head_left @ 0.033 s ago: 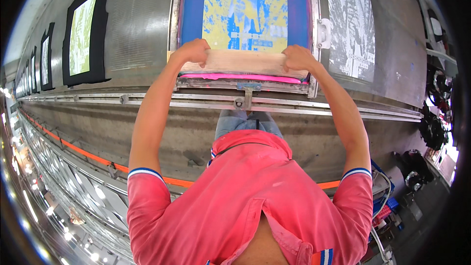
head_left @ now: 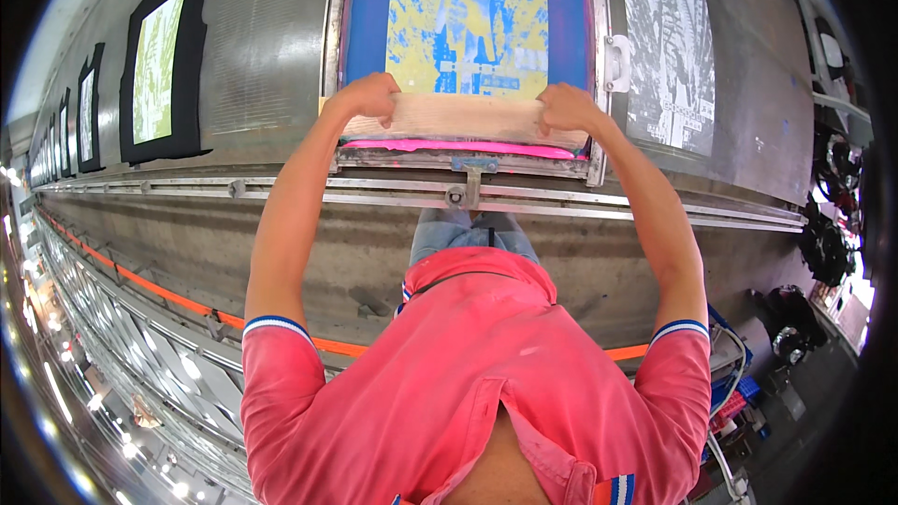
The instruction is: The person mixes pink ink in a small container, then pours it onto a screen printing frame. They use a squeegee to spread the ink across the screen and pull it over a black t-shirt on a conveyor belt, repeating the process on several shirts.
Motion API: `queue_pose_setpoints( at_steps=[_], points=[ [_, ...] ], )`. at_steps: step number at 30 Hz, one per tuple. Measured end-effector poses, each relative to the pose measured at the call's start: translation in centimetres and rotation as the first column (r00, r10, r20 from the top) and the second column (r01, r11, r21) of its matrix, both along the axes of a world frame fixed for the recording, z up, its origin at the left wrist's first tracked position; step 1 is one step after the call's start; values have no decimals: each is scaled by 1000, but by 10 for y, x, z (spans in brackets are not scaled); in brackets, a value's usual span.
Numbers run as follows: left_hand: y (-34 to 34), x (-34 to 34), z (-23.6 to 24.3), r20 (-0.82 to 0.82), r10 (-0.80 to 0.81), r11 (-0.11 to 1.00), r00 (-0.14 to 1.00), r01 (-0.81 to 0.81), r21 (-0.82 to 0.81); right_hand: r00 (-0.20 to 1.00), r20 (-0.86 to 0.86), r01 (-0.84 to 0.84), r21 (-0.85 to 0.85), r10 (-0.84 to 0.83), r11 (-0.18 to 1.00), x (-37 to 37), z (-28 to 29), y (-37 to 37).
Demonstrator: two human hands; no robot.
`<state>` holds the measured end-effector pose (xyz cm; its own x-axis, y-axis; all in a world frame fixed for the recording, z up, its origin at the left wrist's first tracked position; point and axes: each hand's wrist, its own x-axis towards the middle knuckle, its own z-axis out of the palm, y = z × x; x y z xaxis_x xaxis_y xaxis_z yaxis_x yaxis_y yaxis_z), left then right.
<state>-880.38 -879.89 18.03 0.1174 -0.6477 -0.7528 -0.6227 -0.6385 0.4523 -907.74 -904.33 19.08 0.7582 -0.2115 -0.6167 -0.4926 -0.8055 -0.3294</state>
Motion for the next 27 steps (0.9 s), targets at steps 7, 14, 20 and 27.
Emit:
queue_pose_setpoints(
  at_steps=[7, 14, 20, 27],
  points=[
    [-12, 7, 39, -1, -26, 999, 1000, 26, 22, 988, -155, 7, 40, -1, 999, 22, 50, -8],
    [79, -79, 13, 483, 203, 752, 852, 181, -634, 802, 597, 188, -260, 5, 947, -74, 12, 78],
    [113, -126, 25, 516, 279, 742, 810, 159, -651, 802, 597, 196, -288, 16, 937, -99, 30, 121],
    [52, -53, 52, 514, 111, 916, 851, 112, -384, 978, 209, 65, -242, -14, 968, -37, 60, 42]
  ],
)
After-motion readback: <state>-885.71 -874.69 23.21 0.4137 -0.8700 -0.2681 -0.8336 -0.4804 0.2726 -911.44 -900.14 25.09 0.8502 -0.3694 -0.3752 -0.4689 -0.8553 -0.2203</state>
